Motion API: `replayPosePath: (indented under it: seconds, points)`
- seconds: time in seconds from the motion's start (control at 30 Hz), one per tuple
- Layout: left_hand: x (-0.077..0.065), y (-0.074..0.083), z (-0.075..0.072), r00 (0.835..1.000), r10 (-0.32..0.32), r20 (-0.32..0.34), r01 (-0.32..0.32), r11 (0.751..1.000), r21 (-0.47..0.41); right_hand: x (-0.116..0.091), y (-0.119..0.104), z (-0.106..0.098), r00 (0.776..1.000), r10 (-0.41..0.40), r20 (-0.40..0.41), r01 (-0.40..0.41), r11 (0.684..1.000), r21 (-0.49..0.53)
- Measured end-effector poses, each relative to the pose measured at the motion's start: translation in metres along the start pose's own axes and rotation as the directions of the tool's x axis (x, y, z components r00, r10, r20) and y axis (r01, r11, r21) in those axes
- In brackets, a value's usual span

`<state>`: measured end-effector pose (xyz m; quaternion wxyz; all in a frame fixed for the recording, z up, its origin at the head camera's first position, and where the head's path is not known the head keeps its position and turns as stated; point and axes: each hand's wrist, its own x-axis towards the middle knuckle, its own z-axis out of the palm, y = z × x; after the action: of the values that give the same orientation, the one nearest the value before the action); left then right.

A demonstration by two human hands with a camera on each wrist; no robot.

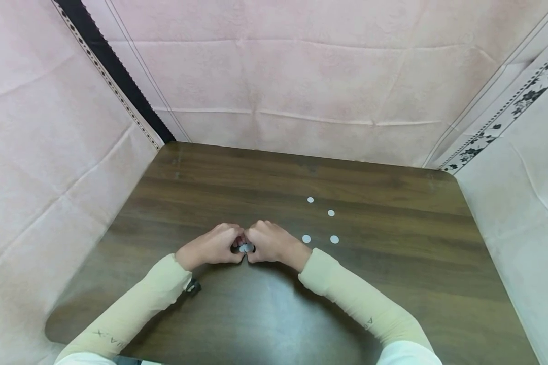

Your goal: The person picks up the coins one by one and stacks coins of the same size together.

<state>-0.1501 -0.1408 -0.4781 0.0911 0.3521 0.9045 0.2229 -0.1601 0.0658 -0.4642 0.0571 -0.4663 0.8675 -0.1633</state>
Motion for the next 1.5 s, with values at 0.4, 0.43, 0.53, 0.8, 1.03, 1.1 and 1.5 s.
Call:
replayPosePath:
  seconds: [0.4, 0.43, 0.53, 0.8, 1.03, 1.1, 1.5]
  points:
    - [-0.0029, 0.0002, 0.0004, 1.0, -0.019, -0.024, 0.018, 1.0, -0.01, 0.003, -0.002, 0.0058, 1.0, 0.017, -0.008, -0.017, 1.0, -0.002]
    - [-0.0032, -0.0002, 0.0004, 1.0, -0.021, -0.023, 0.02, 1.0, -0.012, 0.0031, -0.0021, 0.0061, 1.0, 0.019, -0.005, -0.019, 1.0, 0.0]
    - [-0.0042, -0.001, 0.0004, 0.999, -0.033, -0.015, 0.032, 0.999, -0.02, 0.0033, -0.0031, 0.0068, 1.0, 0.023, 0.002, -0.023, 1.0, 0.005]
    - [-0.0067, -0.0019, -0.0007, 0.999, -0.039, -0.016, 0.039, 0.999, -0.038, 0.0038, -0.0056, 0.0077, 1.0, 0.013, -0.002, -0.013, 1.0, 0.014]
    - [-0.0065, -0.0014, -0.0027, 0.998, -0.056, -0.006, 0.055, 0.997, -0.049, 0.0056, -0.0061, 0.0079, 1.0, 0.012, 0.005, -0.012, 1.0, 0.014]
    - [-0.0061, -0.0012, -0.0032, 0.998, -0.06, 0.001, 0.06, 0.997, -0.054, 0.0058, -0.006, 0.0081, 1.0, 0.007, 0.006, -0.008, 1.0, 0.014]
    - [-0.0058, -0.0023, -0.0036, 0.998, -0.066, 0.018, 0.066, 0.996, -0.055, 0.0059, -0.0055, 0.0079, 1.0, -0.006, 0.008, 0.006, 1.0, 0.007]
